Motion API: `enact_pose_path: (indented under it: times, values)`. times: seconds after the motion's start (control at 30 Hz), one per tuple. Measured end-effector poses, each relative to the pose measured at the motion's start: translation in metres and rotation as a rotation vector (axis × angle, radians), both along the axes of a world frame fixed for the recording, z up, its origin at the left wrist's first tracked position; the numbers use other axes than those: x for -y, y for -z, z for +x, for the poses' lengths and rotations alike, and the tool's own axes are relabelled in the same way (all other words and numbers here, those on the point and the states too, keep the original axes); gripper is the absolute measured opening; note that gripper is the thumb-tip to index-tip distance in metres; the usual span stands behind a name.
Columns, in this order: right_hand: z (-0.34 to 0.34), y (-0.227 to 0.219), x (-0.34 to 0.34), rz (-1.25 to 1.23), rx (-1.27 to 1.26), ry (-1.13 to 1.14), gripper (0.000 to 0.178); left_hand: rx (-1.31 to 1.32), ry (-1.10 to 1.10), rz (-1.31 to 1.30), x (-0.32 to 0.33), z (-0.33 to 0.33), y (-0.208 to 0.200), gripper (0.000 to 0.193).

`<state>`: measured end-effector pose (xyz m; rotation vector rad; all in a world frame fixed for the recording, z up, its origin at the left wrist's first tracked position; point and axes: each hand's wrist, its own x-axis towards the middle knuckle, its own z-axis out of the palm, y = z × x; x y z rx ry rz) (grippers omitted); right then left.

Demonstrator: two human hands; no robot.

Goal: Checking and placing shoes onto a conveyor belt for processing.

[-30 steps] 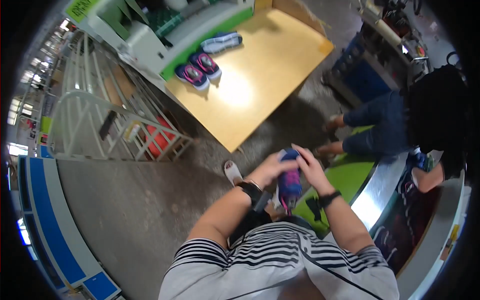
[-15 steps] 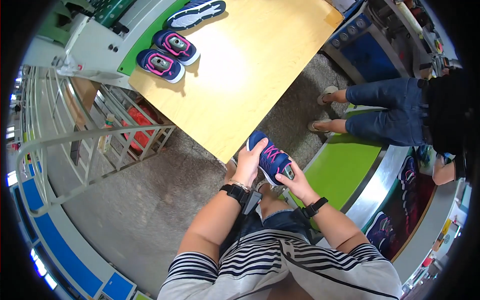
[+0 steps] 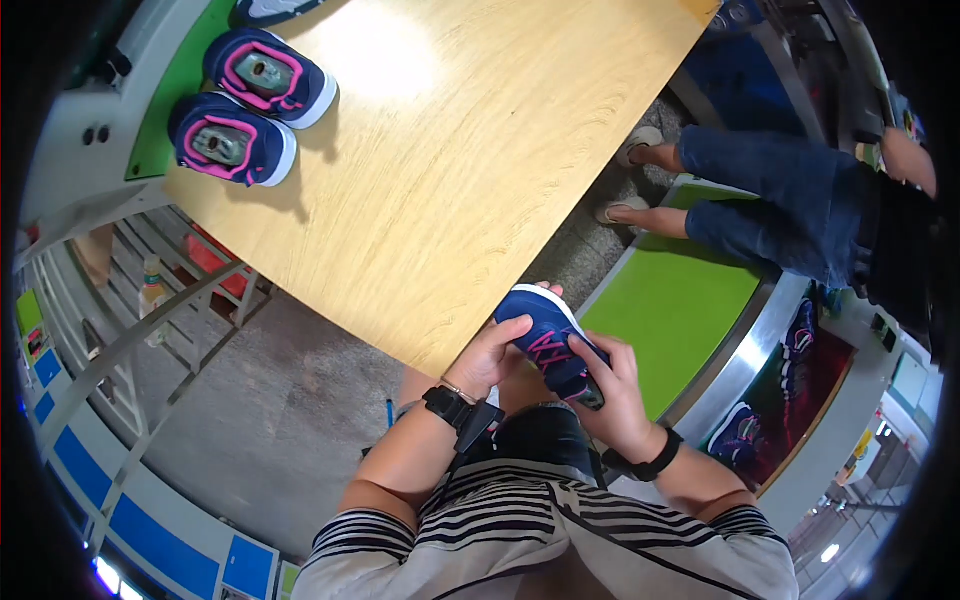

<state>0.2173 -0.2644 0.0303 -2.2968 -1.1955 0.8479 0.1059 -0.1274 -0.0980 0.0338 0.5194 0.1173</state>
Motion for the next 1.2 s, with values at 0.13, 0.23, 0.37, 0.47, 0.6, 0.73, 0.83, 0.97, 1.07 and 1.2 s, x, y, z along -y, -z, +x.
enact_pose_path:
  times: [0.13,0.23,0.37,0.47,0.6,0.73,0.83,0.97,1.07,1.2]
  values:
    - [0.038,-0.016,-0.015,-0.046,0.176,-0.249,0.085,0.12,-0.057,-0.047,0.007,0.015,0.005,0.073]
    - [0.059,-0.036,-0.043,-0.1,0.229,-0.412,0.086,0.262,-0.308,-0.089,0.021,0.029,0.012,0.072]
    - [0.08,-0.016,-0.039,-0.039,0.165,-0.509,0.08,0.176,-0.368,-0.112,0.023,0.032,0.015,0.07]
    - [0.082,0.019,-0.007,0.108,-0.064,-0.412,0.083,0.039,-0.184,0.045,0.014,0.019,0.004,0.069]
    - [0.05,0.022,0.034,0.281,-0.094,-0.376,0.085,0.03,-0.021,0.486,0.008,-0.022,-0.054,0.074]
    - [0.045,0.01,0.029,0.497,0.105,-0.553,0.085,0.036,-0.017,0.614,0.007,-0.054,-0.104,0.079]
    - [0.043,-0.008,0.003,0.573,0.136,-0.666,0.085,-0.03,-0.098,0.635,0.002,-0.073,-0.128,0.079]
    - [0.031,-0.027,-0.051,0.48,0.105,-0.593,0.08,-0.106,-0.353,0.777,-0.027,-0.076,-0.133,0.054]
    - [0.0,-0.018,-0.116,0.421,0.063,-0.456,0.085,-0.572,-0.355,0.94,-0.073,-0.078,-0.117,0.045]
    - [-0.025,-0.015,-0.16,0.361,0.245,-0.349,0.097,-0.458,-0.002,0.907,-0.124,-0.115,-0.097,0.055]
